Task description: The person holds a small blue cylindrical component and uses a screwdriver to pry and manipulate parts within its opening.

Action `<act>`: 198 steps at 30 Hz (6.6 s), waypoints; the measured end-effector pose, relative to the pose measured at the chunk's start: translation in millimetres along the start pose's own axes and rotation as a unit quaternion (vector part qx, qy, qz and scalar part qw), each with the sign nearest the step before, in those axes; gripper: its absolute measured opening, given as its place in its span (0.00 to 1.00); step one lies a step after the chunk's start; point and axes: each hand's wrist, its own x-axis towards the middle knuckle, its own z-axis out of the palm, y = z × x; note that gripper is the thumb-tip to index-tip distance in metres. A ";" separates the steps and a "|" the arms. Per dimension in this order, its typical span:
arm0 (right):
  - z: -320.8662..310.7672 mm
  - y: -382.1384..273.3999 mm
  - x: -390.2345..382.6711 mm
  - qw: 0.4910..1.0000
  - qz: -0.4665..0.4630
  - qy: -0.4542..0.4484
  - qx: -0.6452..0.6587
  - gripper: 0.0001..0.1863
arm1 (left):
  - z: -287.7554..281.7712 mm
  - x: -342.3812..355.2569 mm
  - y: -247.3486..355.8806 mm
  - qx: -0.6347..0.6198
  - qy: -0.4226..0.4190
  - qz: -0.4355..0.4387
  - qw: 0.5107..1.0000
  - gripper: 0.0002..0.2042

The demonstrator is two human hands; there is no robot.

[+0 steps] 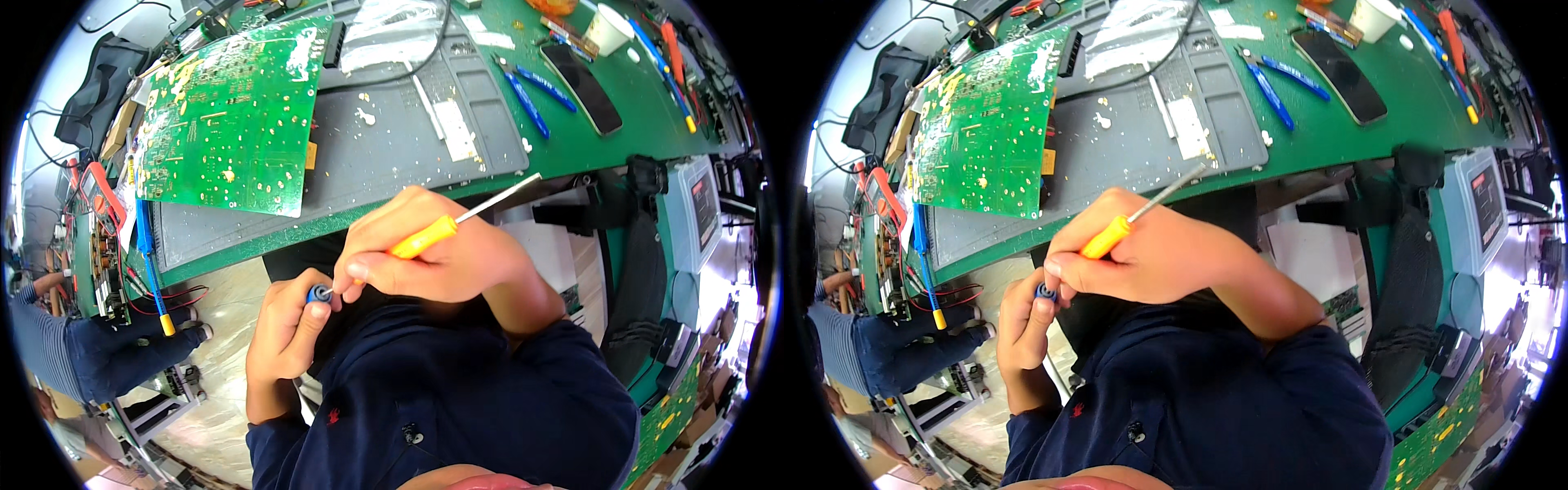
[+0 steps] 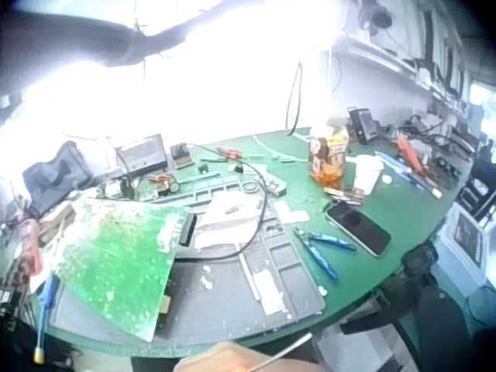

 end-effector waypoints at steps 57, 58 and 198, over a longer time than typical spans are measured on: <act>10.3 4.6 -7.0 0.997 -0.072 0.027 0.014 0.10 | 28.2 -3.2 -15.4 -0.203 -0.015 0.025 0.979 0.22; 10.1 4.5 -7.2 0.997 -0.069 0.026 0.009 0.10 | 29.4 -3.5 -13.8 -0.199 -0.004 0.017 0.980 0.22; -14.6 -4.4 -13.2 0.913 -0.118 0.138 0.365 0.18 | 83.7 21.5 -30.6 -0.154 0.004 0.089 0.984 0.11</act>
